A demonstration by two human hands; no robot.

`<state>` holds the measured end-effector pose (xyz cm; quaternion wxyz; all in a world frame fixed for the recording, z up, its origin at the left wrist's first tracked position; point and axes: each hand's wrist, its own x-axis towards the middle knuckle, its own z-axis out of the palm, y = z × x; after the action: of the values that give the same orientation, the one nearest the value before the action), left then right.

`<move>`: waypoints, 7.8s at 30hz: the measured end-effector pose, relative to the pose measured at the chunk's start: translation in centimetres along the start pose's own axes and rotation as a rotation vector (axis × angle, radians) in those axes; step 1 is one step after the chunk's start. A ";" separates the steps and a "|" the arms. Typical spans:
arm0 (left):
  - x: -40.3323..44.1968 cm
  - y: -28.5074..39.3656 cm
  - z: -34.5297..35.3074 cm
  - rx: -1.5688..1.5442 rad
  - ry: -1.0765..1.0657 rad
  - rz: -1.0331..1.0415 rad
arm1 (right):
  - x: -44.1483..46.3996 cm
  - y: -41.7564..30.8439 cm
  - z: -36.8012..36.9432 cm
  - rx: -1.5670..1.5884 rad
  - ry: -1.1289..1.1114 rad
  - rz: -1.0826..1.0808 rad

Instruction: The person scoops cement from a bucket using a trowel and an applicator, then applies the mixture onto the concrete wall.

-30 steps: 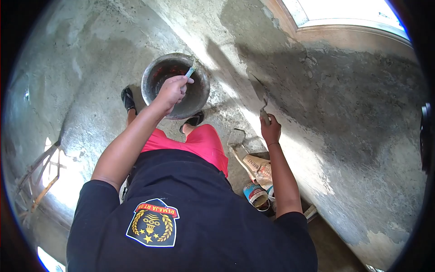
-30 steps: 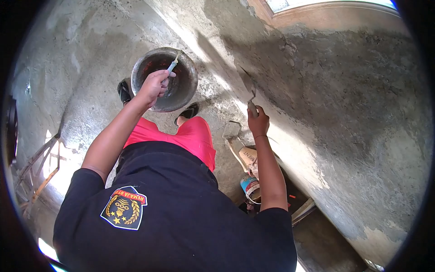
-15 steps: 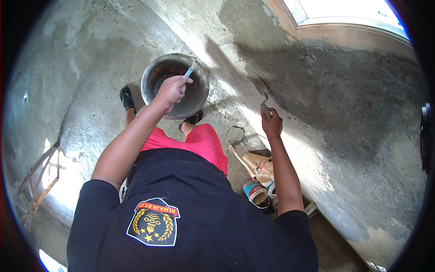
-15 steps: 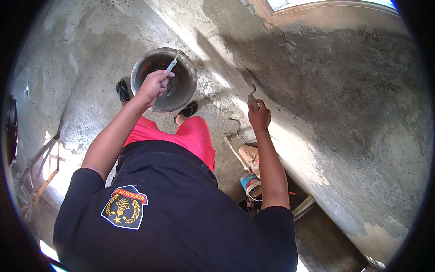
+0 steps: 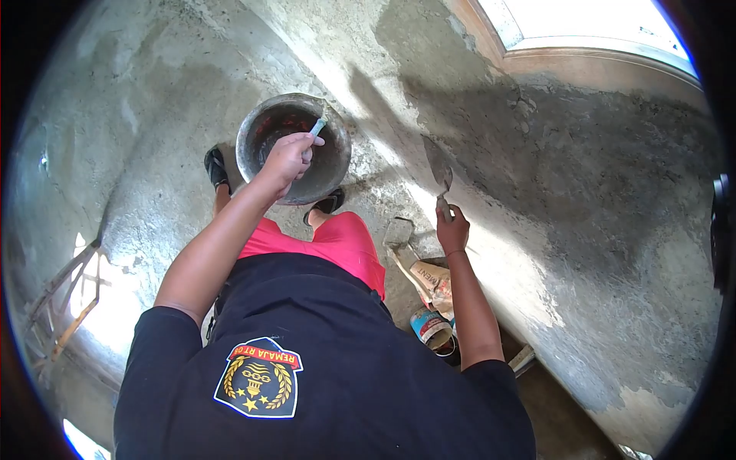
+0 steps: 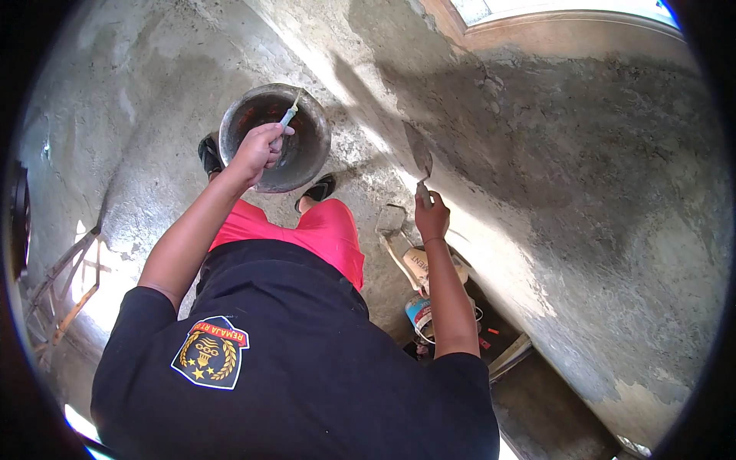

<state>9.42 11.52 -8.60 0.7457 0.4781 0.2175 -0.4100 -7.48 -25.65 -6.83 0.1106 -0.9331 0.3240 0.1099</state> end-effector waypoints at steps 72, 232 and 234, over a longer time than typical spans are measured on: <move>-1.8 -0.4 -2.2 -0.001 -0.024 -0.016 | 0.9 -3.2 -2.7 -0.092 0.028 -0.015; -12.2 15.6 1.7 0.061 -0.200 0.249 | -13.3 -12.9 2.2 0.476 0.315 -0.406; -11.7 15.2 2.0 0.074 -0.197 0.216 | -13.3 -12.2 2.4 0.444 0.269 -0.370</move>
<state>15.06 17.60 8.85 0.7850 0.4834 0.0754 -0.3801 -10.31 -7.93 -3.73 0.2857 -0.9354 0.1768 -0.1100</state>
